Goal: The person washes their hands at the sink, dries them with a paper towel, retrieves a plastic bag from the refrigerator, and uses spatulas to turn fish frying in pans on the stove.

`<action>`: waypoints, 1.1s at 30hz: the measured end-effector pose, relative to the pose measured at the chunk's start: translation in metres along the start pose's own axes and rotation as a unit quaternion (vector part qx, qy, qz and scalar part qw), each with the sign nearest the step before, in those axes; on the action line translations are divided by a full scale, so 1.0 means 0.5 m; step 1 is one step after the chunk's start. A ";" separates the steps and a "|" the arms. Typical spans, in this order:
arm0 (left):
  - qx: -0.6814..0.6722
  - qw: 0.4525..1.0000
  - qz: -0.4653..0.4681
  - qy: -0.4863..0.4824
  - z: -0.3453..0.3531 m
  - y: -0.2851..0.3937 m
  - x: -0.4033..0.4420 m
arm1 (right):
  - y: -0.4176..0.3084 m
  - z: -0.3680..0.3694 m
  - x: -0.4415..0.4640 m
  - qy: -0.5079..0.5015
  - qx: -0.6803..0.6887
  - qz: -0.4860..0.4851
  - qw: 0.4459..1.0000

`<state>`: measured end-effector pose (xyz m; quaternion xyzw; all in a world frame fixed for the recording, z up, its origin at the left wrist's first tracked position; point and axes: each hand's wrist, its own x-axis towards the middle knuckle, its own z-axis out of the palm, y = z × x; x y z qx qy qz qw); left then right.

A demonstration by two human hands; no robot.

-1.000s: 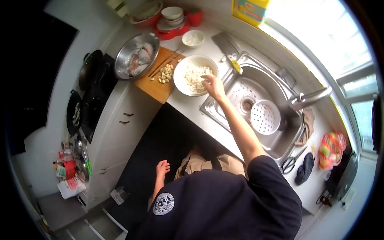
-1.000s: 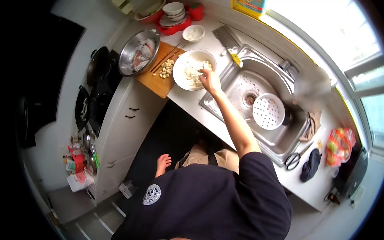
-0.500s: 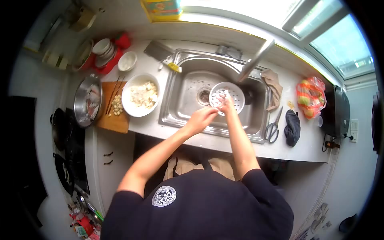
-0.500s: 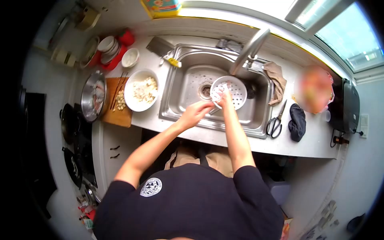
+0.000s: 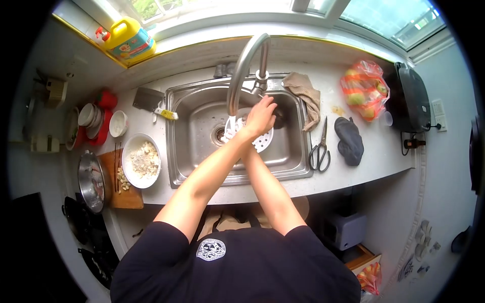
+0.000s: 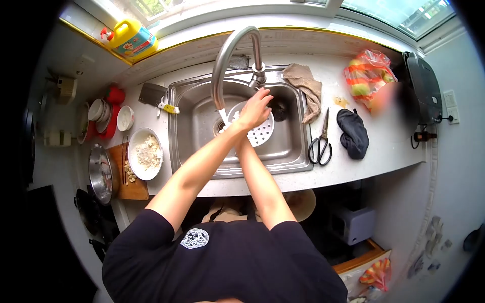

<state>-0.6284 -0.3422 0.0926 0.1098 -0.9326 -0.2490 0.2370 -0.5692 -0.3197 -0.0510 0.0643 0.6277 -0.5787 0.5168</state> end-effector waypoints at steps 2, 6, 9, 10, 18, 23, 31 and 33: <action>-0.094 0.993 -0.077 0.012 -0.038 0.021 -0.047 | -0.002 -0.009 -0.006 0.001 0.010 0.005 1.000; -0.241 0.931 -0.257 0.101 -0.131 0.042 -0.191 | -0.030 0.017 0.004 0.010 -0.008 -0.021 1.000; -0.265 0.893 -0.329 0.156 -0.134 0.002 -0.263 | -0.077 0.063 0.044 0.029 -0.090 -0.082 0.992; -0.314 0.858 -0.372 0.161 -0.112 -0.019 -0.276 | -0.081 0.072 0.048 0.036 -0.122 -0.102 0.987; -0.629 0.505 -0.559 0.192 -0.024 -0.138 -0.215 | 0.040 0.079 0.064 0.025 -0.363 -0.346 0.864; -0.649 0.481 -0.577 0.121 -0.012 -0.053 -0.204 | -0.037 -0.019 0.003 0.053 -0.201 -0.108 0.972; -0.701 0.459 -0.534 0.110 0.019 -0.133 -0.267 | 0.000 0.031 -0.001 0.076 -0.211 -0.099 0.969; -0.768 0.365 -0.513 0.122 0.021 -0.105 -0.272 | 0.004 -0.004 0.030 0.077 -0.228 -0.064 0.969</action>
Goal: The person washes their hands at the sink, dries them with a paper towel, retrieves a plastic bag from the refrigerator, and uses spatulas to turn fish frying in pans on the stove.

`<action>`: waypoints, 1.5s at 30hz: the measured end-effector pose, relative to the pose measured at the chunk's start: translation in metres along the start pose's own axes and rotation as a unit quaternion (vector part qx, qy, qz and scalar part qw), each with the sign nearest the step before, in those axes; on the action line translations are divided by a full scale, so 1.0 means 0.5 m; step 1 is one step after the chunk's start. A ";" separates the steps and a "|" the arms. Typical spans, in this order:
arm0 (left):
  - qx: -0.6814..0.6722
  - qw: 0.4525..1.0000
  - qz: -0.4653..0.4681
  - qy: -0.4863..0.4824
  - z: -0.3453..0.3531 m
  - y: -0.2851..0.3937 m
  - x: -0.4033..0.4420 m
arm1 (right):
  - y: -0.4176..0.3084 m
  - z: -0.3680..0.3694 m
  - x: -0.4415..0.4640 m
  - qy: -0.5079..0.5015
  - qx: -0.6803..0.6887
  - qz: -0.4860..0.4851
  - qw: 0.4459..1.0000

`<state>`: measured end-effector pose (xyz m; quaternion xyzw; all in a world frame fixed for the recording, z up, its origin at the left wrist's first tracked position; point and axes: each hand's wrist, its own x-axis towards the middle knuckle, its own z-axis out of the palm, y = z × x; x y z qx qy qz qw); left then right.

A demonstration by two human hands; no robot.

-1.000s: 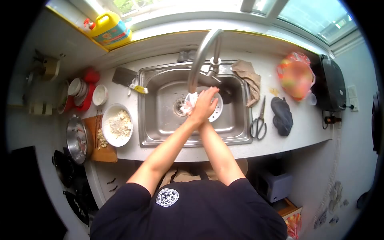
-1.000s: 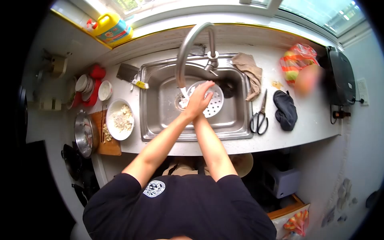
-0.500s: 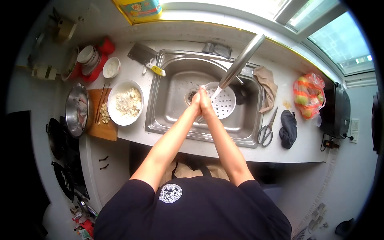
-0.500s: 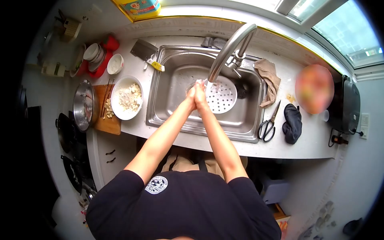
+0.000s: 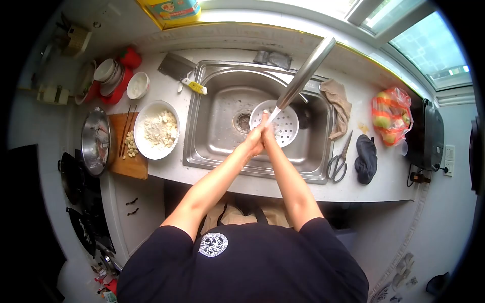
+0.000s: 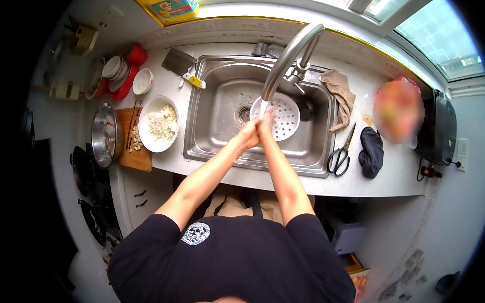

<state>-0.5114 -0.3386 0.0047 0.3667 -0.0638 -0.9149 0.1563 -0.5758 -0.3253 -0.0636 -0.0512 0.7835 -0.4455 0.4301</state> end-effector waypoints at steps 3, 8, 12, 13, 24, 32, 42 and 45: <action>0.097 0.993 -0.019 0.063 -0.012 0.012 -0.001 | -0.026 -0.008 -0.056 0.019 -0.204 -0.068 0.976; 0.157 0.976 0.008 0.149 0.000 0.004 -0.016 | -0.037 -0.030 -0.104 0.012 -0.427 -0.120 0.896; 0.112 0.982 0.022 0.149 -0.072 -0.027 0.058 | -0.069 -0.061 -0.130 -0.048 -0.453 -0.144 0.879; 0.092 0.987 0.015 0.132 -0.092 -0.036 0.080 | -0.062 -0.065 -0.129 -0.064 -0.482 -0.176 0.856; 0.197 0.955 0.121 0.184 -0.109 0.069 0.085 | -0.062 -0.042 -0.146 -0.256 0.162 -0.112 0.946; 0.080 0.988 -0.010 0.129 -0.012 -0.051 0.008 | -0.065 -0.027 -0.107 -0.137 0.256 0.006 0.957; 0.161 0.975 0.040 0.148 -0.064 0.016 0.047 | -0.078 0.007 -0.143 -0.160 0.195 0.044 0.967; 0.199 0.968 0.032 0.147 -0.048 0.037 0.023 | -0.070 0.031 -0.153 -0.145 0.191 0.031 0.970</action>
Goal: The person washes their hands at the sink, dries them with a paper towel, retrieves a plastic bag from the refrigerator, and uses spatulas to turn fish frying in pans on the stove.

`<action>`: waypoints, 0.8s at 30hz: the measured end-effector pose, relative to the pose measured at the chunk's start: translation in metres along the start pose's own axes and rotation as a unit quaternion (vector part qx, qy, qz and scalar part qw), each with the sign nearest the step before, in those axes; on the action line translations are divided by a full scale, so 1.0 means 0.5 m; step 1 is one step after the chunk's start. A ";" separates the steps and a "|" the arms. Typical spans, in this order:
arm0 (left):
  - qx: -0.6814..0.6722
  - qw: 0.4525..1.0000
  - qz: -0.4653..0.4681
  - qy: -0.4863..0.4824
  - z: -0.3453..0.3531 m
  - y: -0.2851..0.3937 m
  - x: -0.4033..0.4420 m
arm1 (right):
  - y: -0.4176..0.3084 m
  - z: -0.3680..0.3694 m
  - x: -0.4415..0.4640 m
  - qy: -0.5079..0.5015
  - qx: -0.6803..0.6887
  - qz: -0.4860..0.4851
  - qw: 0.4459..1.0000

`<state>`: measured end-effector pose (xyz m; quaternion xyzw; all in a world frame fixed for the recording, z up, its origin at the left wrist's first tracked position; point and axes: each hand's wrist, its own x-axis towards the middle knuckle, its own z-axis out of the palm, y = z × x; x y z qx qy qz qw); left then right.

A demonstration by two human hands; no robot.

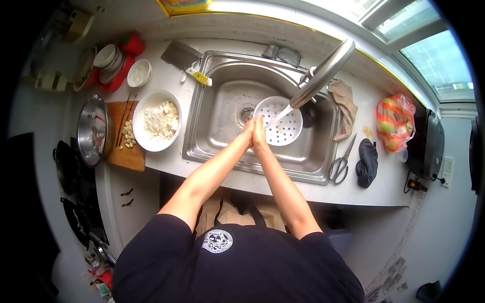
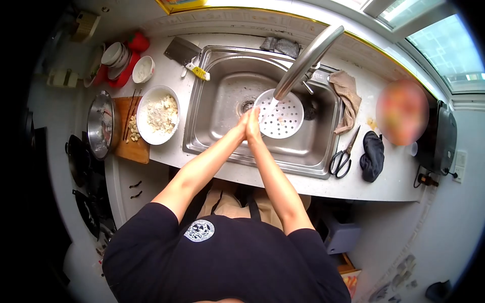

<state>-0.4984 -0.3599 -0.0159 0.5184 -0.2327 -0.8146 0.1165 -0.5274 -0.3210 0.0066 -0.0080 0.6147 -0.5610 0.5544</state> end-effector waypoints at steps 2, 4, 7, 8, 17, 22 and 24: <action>0.007 0.997 -0.016 -0.070 0.048 0.005 -0.059 | -0.018 -0.033 0.027 0.005 0.029 0.025 0.999; -0.130 0.986 0.006 -0.104 0.067 -0.017 -0.060 | -0.035 -0.068 0.038 -0.007 0.049 0.054 0.997; -0.082 0.992 -0.039 -0.084 0.055 0.019 -0.059 | -0.020 -0.048 0.024 -0.036 0.061 0.049 0.996; -0.072 0.995 -0.041 -0.061 0.057 0.031 -0.061 | -0.017 -0.043 0.016 -0.042 0.068 0.041 0.996; -0.005 0.999 0.006 0.039 0.046 -0.003 -0.012 | -0.030 -0.036 -0.047 -0.093 0.171 -0.048 0.980; 0.121 0.981 0.112 0.101 0.022 -0.044 0.066 | -0.036 -0.050 -0.064 -0.105 0.197 -0.063 0.973; 0.203 0.954 0.171 0.139 0.012 -0.054 0.095 | -0.025 -0.056 -0.054 -0.117 0.222 -0.075 0.965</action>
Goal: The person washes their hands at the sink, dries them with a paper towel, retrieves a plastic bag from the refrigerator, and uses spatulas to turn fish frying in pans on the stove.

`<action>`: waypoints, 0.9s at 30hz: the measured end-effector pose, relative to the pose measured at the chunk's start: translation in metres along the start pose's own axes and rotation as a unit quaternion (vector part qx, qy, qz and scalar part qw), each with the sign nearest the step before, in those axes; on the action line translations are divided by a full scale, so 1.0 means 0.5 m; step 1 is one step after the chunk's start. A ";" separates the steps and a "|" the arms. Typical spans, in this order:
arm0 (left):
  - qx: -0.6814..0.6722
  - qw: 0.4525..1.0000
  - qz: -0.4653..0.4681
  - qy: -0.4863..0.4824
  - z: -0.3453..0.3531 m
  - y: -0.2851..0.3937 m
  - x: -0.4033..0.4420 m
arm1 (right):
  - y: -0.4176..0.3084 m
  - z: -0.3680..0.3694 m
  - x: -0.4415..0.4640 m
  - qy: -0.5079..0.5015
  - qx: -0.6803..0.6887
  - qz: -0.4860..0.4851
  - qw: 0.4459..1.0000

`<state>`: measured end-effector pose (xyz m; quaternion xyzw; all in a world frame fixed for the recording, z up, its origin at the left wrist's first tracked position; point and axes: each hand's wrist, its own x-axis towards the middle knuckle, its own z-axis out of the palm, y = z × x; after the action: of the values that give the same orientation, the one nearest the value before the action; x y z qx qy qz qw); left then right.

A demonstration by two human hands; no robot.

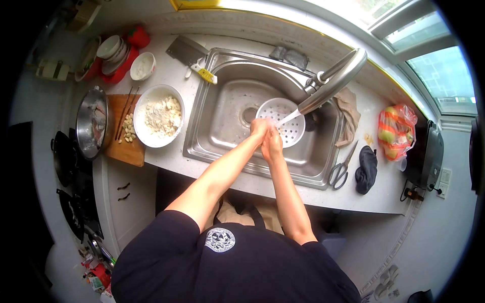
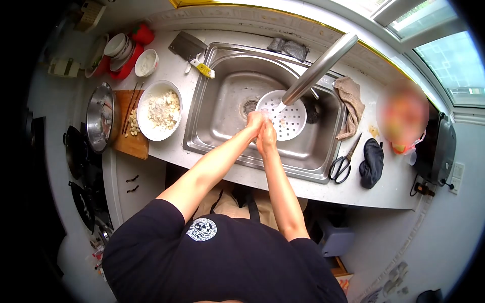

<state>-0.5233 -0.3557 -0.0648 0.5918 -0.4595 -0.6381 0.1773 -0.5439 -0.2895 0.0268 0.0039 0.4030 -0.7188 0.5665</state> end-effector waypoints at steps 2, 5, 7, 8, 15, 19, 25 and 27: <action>0.055 0.998 0.023 0.007 -0.010 0.024 -0.001 | 0.004 -0.020 0.014 -0.004 0.021 0.018 1.000; 0.150 0.976 0.155 0.018 -0.025 0.057 -0.017 | -0.004 -0.031 0.023 0.029 0.062 0.076 0.995; 0.185 0.959 0.214 0.001 -0.038 0.085 -0.037 | -0.038 0.017 0.004 0.081 0.104 0.086 0.988; 0.189 0.958 0.215 -0.021 -0.049 0.108 -0.053 | -0.047 0.029 0.000 0.078 0.100 0.092 0.988; -0.141 0.971 0.074 -0.178 0.003 0.016 -0.058 | 0.009 -0.020 0.086 0.020 0.071 -0.007 0.997; -0.112 0.974 -0.124 -0.153 -0.005 0.075 -0.124 | 0.000 -0.012 0.094 0.088 0.006 -0.022 0.996; -0.239 0.935 -0.175 -0.196 -0.027 0.152 -0.145 | -0.015 0.018 0.075 0.210 -0.171 -0.043 0.962; -0.253 0.934 -0.164 -0.191 -0.015 0.144 -0.145 | -0.019 0.006 0.084 0.195 -0.304 -0.069 0.930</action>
<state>-0.5220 -0.3397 0.0365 0.4616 -0.2040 -0.8545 0.1228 -0.5655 -0.3251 0.0147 -0.0566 0.7040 -0.5841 0.4001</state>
